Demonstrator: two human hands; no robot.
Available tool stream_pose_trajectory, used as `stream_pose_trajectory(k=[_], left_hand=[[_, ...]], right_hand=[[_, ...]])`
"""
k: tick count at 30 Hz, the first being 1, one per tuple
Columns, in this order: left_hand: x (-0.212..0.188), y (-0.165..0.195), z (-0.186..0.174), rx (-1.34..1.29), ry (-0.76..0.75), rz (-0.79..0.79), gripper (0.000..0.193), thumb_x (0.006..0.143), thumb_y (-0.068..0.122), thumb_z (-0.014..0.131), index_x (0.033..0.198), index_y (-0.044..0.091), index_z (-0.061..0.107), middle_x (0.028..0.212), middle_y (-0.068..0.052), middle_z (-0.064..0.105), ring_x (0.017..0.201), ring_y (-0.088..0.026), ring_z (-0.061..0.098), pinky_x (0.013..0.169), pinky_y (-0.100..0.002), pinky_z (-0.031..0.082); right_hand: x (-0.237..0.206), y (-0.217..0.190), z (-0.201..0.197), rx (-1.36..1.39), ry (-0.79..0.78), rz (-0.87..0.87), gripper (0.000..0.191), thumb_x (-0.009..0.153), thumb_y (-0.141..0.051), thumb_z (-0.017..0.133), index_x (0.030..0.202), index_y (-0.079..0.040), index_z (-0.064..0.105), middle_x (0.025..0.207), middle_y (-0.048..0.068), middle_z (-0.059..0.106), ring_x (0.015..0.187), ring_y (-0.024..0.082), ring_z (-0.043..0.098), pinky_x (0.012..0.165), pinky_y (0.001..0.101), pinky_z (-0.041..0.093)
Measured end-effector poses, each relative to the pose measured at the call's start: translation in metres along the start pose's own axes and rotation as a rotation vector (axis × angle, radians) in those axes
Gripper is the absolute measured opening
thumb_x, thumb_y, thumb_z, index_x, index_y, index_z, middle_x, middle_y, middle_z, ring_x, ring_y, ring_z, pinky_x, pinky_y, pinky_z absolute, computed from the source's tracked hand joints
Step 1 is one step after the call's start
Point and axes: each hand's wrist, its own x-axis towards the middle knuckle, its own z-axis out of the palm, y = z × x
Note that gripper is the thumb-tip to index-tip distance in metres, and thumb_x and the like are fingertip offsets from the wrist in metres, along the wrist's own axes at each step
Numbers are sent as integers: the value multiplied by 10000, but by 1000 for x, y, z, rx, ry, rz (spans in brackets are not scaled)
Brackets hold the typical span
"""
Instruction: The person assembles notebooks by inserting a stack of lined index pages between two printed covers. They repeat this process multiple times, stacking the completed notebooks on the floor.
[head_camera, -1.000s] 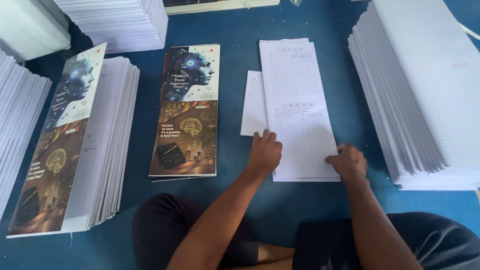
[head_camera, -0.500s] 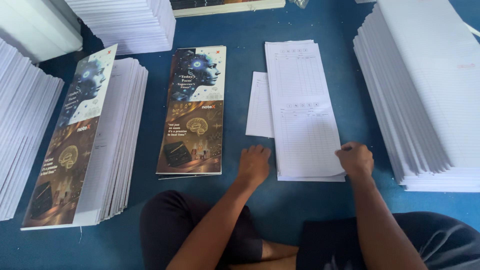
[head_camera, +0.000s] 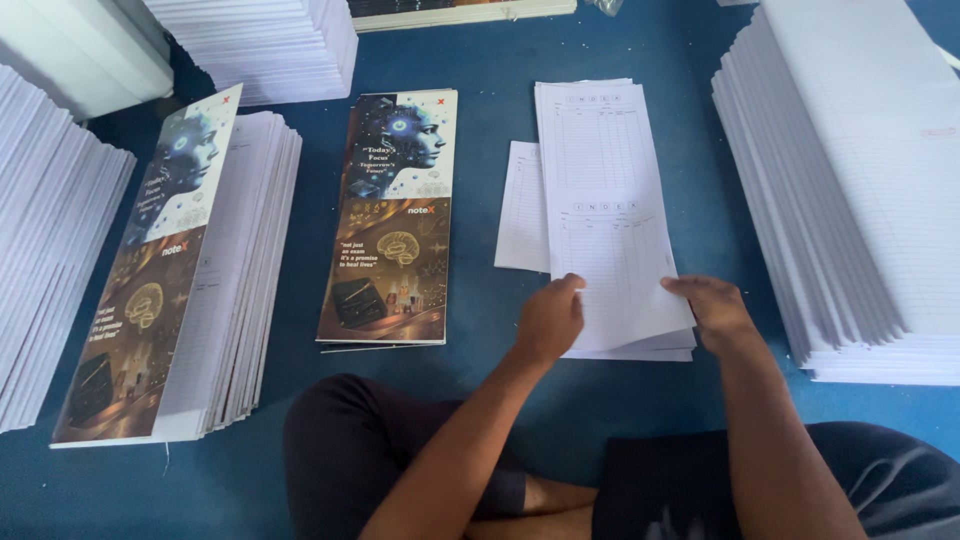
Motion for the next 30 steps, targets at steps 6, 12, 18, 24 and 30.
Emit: stream_pose_trajectory(k=[6, 12, 18, 24, 30], left_hand=[[19, 29, 21, -331, -120, -189, 489, 947, 389, 642, 1223, -15, 625, 1047, -200, 721, 930, -311, 739, 799, -398, 580], [30, 40, 24, -658, -253, -509, 686, 928, 576, 556, 1307, 5, 584, 1084, -157, 689, 1007, -279, 696, 782, -395, 584], [32, 34, 26, -775, -288, -644, 604, 900, 513, 627, 1183, -19, 676, 1036, -153, 653, 942, -261, 671, 699, -420, 609], [32, 16, 44, -792, -248, -705, 413, 894, 336, 660, 1134, 2, 700, 887, -118, 647, 824, -251, 666, 601, -403, 583], [33, 8, 50, -653, -84, -605, 296, 888, 218, 652, 1043, -10, 759, 833, -89, 717, 762, -166, 657, 659, -323, 527]], right_hand=[[-2, -3, 12, 40, -87, -88, 401, 794, -217, 847, 1053, 64, 721, 961, 192, 715, 851, 266, 677, 750, 370, 545], [-6, -6, 22, -23, -159, -169, 341, 783, -277, 865, 921, -8, 708, 801, 85, 653, 730, 169, 596, 655, 310, 484], [-12, -7, 33, -66, -227, -211, 298, 821, -342, 814, 824, -57, 729, 730, 49, 663, 678, 104, 561, 620, 258, 461], [-19, -13, 33, -193, -147, -165, 313, 825, -326, 840, 824, -43, 708, 629, 40, 572, 567, 117, 446, 525, 278, 376], [-21, -16, 30, -134, -122, -187, 252, 845, -260, 803, 869, -22, 722, 732, 77, 674, 647, 144, 592, 598, 292, 488]])
